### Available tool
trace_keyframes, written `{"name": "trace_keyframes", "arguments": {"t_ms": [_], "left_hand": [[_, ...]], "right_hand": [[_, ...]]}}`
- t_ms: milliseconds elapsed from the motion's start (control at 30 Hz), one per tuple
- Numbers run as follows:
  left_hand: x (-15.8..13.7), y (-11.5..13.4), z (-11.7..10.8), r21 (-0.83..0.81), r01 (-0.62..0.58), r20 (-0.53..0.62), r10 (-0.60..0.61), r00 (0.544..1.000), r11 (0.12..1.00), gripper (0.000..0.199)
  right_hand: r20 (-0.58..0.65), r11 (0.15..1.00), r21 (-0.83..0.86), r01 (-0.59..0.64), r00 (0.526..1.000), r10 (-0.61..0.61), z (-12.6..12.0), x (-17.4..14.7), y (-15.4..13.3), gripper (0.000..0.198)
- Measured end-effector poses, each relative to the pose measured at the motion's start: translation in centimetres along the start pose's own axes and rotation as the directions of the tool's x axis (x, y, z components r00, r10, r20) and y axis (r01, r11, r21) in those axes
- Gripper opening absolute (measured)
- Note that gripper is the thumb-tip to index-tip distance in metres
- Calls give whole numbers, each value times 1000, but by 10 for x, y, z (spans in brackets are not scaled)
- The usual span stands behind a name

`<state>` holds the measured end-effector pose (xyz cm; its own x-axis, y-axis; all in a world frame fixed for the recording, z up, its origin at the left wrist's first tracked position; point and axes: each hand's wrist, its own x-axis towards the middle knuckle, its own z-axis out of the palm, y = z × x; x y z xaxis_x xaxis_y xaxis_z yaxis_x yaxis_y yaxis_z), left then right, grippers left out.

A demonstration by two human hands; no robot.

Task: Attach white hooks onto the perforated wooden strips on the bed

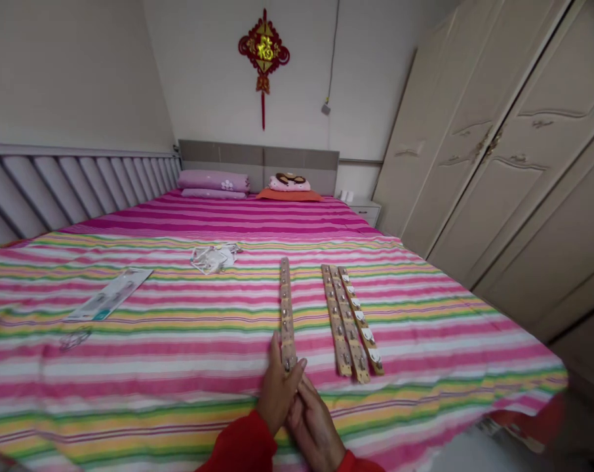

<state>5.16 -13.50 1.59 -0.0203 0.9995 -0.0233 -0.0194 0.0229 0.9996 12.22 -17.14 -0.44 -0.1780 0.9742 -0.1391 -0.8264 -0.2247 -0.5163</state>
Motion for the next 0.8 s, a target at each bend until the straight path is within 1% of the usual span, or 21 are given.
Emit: {"name": "trace_keyframes", "arguments": {"t_ms": [100, 200, 300, 400, 500, 600, 700, 800], "left_hand": [[7, 7, -15, -66, 69, -15, -70, 997, 995, 89], [19, 13, -33, -160, 120, -82, -135, 988, 980, 87], [37, 17, -53, -249, 82, -195, -133, 972, 965, 85], [58, 18, -74, -292, -14, -308, -80, 948, 956, 76], [78, 14, -95, -256, -109, -388, 1, 922, 960, 57], [93, 8, -112, -195, -149, -449, 47, 892, 969, 43], [104, 3, -124, -112, -107, -495, 38, 868, 988, 41], [113, 2, -133, -76, -52, -581, -2, 814, 996, 49]], "right_hand": [[28, 998, -57, -18, 999, 20, 9, 5, 7, 44], [74, 994, -105, -31, 996, 39, 18, 10, 18, 48], [123, 986, -159, -56, 990, 76, 28, 15, 30, 53], [137, 978, -185, -95, 983, 122, 38, 20, 38, 53], [147, 969, -200, -145, 973, 176, 46, 22, 42, 50], [163, 964, -206, -170, 965, 206, 49, 22, 45, 49], [148, 954, -206, -217, 957, 250, 49, 22, 47, 53], [134, 946, -212, -246, 951, 278, 43, 24, 49, 55]]}}
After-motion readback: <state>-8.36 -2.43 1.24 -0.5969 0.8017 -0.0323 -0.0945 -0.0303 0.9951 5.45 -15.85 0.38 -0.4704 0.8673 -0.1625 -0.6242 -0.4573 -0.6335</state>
